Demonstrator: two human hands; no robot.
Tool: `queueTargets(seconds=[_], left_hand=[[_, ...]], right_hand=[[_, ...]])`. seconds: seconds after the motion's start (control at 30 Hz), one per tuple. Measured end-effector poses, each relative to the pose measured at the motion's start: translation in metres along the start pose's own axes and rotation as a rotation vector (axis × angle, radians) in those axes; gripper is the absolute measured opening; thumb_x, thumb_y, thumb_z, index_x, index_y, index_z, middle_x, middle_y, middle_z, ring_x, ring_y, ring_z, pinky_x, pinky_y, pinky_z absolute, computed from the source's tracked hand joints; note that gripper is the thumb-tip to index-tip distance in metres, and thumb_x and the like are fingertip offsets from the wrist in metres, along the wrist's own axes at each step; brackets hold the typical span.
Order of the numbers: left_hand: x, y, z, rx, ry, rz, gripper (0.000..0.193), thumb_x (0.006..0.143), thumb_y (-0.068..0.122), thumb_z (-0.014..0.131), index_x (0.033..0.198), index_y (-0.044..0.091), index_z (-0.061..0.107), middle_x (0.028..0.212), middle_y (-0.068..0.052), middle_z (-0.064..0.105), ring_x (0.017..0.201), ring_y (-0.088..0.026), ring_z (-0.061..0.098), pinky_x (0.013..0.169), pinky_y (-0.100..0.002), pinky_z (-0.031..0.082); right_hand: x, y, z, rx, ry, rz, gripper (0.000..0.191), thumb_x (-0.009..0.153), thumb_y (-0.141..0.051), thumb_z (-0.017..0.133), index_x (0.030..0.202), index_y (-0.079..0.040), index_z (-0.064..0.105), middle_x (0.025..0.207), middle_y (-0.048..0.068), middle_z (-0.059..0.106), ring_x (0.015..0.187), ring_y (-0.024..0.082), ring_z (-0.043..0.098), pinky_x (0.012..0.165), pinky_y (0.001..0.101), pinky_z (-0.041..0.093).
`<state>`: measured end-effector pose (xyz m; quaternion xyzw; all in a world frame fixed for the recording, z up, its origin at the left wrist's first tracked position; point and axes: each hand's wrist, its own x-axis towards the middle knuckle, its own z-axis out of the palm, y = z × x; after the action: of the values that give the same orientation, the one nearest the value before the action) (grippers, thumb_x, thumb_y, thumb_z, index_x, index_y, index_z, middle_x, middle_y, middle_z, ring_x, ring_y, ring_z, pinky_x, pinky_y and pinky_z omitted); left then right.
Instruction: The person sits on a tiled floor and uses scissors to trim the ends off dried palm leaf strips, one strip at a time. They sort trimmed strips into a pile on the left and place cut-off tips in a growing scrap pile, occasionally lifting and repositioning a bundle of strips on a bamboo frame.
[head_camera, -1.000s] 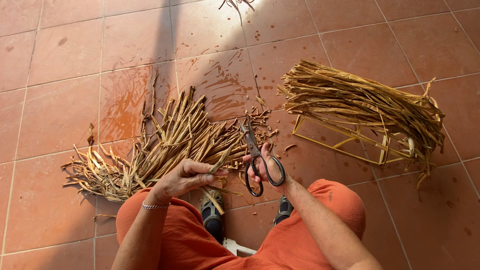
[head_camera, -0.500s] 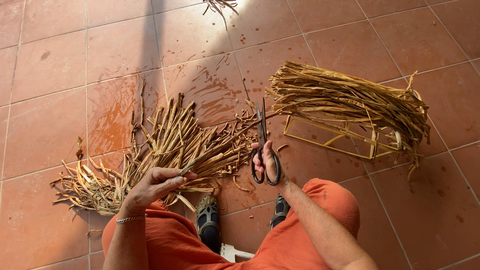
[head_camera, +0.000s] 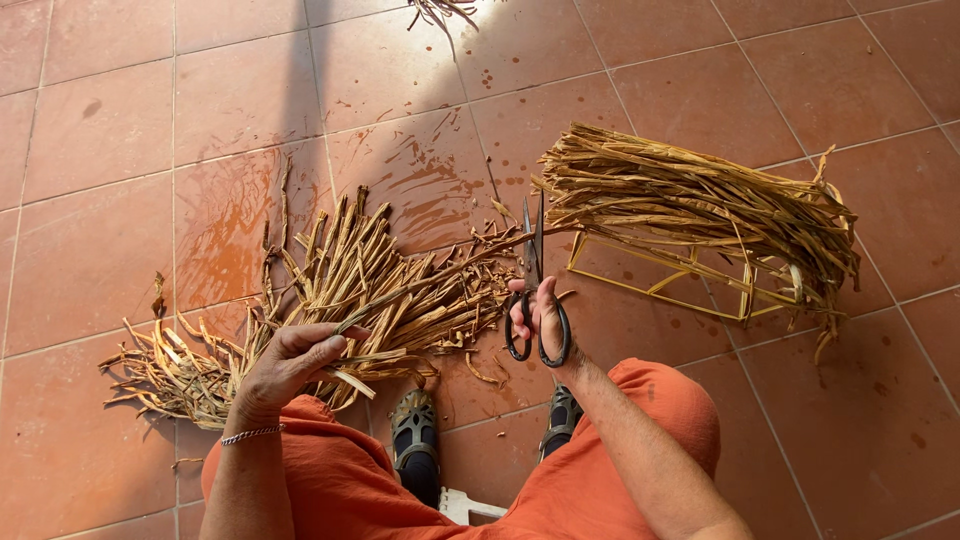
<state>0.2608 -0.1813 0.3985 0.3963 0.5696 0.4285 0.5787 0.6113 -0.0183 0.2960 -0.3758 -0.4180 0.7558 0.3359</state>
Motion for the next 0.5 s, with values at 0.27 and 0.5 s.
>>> queueTargets(seconds=[0.27,0.5], left_hand=[[0.004,0.006,0.001,-0.062,0.053,0.112,0.042,0.103,0.024,0.060,0.136,-0.001,0.068,0.069,0.008,0.047,0.061,-0.004,0.043,0.053,-0.019,0.039],[0.027,0.006,0.029,-0.142,0.040,0.150,0.051,0.096,0.011,0.054,0.145,-0.001,0.061,0.076,0.005,0.049,0.064,-0.005,0.044,0.055,-0.021,0.042]], right_hand=[[-0.010,-0.006,0.000,-0.095,0.059,0.021,0.080,0.099,-0.072,0.032,0.118,0.001,0.057,0.065,-0.005,0.038,0.052,0.003,0.034,0.044,0.0200,0.031],[-0.013,-0.006,0.008,-0.146,0.041,0.044,0.059,0.099,-0.058,0.051,0.111,-0.001,0.061,0.064,-0.006,0.041,0.050,0.002,0.036,0.042,0.0194,0.031]])
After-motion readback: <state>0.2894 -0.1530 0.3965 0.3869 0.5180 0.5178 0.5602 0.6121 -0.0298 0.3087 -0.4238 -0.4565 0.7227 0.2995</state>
